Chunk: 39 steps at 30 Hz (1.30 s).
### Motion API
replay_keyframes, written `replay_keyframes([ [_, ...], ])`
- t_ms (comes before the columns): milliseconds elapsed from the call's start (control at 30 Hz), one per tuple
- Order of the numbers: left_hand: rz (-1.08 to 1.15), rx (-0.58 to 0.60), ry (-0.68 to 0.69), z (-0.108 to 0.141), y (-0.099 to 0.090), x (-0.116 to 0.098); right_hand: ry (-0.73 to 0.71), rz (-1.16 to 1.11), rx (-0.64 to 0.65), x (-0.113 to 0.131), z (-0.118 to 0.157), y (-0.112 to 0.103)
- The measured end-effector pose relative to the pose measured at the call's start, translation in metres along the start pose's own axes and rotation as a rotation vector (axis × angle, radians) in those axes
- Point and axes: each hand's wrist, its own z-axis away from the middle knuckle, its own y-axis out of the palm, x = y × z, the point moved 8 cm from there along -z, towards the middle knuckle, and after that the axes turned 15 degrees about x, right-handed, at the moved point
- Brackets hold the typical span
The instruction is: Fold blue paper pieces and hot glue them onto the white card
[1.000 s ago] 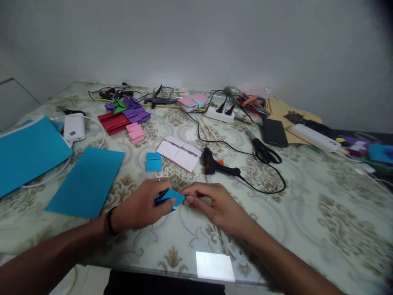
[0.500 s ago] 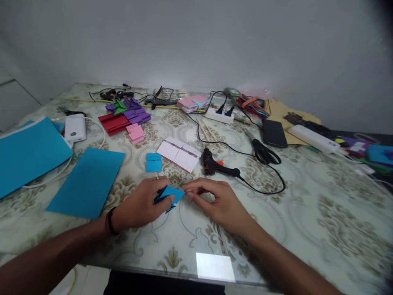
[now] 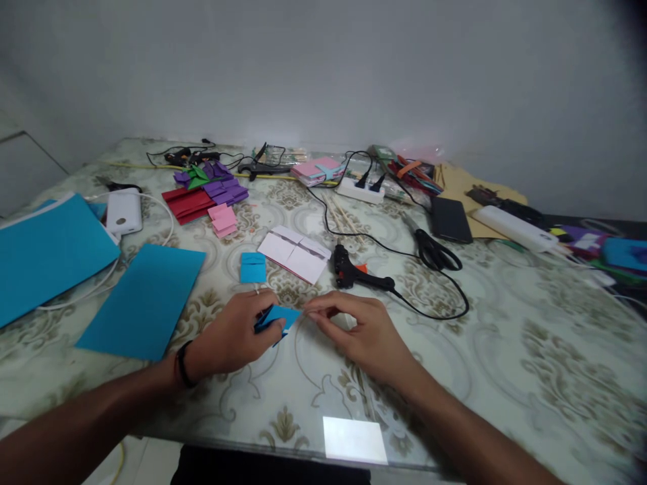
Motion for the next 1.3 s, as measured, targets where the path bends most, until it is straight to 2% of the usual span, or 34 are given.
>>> replay_keyframes([
  [167,0.010,0.002,-0.005,0.000,-0.001,-0.001,0.040,0.002,-0.009,-0.003,0.000,-0.003],
  [367,0.031,0.010,0.064,0.000,-0.002,-0.007,0.058,0.030,0.075,-0.002,-0.004,0.000],
  [567,0.029,0.007,0.160,0.000,0.002,-0.012,-0.032,-0.034,0.156,0.005,-0.006,0.016],
  [767,-0.055,0.054,0.215,0.001,0.010,-0.014,-0.025,-0.061,0.199,0.002,-0.006,0.030],
  [933,-0.090,0.085,0.211,0.000,0.013,-0.014,0.012,-0.080,0.206,-0.001,-0.005,0.031],
  [1100,-0.101,0.080,0.190,0.000,0.013,-0.015,0.122,-0.121,0.245,-0.008,-0.003,0.035],
  [1300,-0.051,0.094,0.156,-0.001,0.010,-0.012,0.107,-0.113,0.264,-0.006,-0.002,0.032],
])
